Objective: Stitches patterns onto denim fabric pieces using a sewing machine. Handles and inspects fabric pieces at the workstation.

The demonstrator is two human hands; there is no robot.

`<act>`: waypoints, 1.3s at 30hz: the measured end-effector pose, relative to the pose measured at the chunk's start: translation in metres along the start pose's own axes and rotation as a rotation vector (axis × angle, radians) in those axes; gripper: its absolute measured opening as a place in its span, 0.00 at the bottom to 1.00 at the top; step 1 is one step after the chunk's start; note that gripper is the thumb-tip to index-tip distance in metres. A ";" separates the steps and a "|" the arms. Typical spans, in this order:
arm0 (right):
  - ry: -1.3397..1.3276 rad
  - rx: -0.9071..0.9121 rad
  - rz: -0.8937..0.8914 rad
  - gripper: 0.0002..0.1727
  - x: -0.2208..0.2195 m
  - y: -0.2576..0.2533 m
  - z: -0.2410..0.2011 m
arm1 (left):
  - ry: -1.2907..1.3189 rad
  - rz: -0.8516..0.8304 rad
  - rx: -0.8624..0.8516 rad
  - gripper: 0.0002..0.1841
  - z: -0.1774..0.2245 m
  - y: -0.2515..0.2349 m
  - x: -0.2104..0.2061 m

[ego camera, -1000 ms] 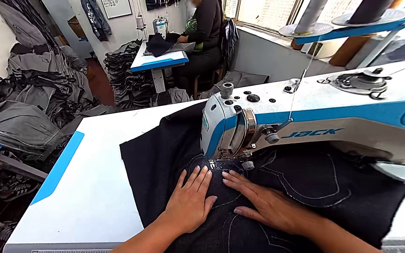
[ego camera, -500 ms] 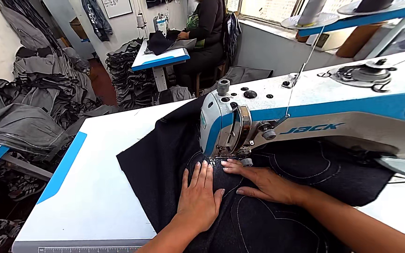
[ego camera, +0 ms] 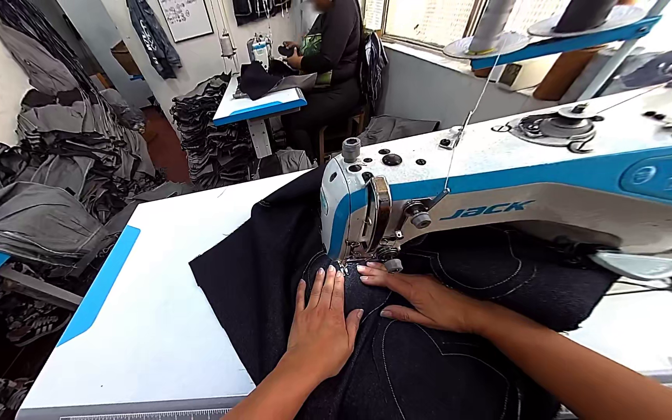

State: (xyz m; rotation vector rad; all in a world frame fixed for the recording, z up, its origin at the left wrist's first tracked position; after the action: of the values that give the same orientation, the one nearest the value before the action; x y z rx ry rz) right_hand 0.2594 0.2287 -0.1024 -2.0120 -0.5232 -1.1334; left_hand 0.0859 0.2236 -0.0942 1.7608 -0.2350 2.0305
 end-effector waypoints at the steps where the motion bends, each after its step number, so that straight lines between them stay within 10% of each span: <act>1: 0.001 -0.003 -0.002 0.35 0.000 0.000 0.000 | 0.003 0.005 -0.002 0.39 0.000 0.000 0.000; 31: -0.023 0.017 -0.015 0.33 0.001 -0.003 -0.003 | 0.004 0.026 -0.015 0.39 -0.001 -0.001 0.001; 39: 0.286 -0.324 -0.259 0.46 -0.022 -0.018 -0.076 | -0.087 0.144 -0.618 0.34 -0.061 -0.034 0.021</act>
State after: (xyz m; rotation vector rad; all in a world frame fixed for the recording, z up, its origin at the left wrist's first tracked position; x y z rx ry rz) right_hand 0.1949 0.1812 -0.0890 -2.0378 -0.4846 -1.7272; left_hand 0.0438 0.2834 -0.0902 1.4605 -0.9294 1.7104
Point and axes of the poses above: each hand's wrist, its own y-axis away from the middle knuckle, its own x-axis out of the back of the hand, z = x × y, the point moved 7 cm from there along -y, towards the middle knuckle, and after that the axes turned 6 degrees about x, right-handed, at the moved point
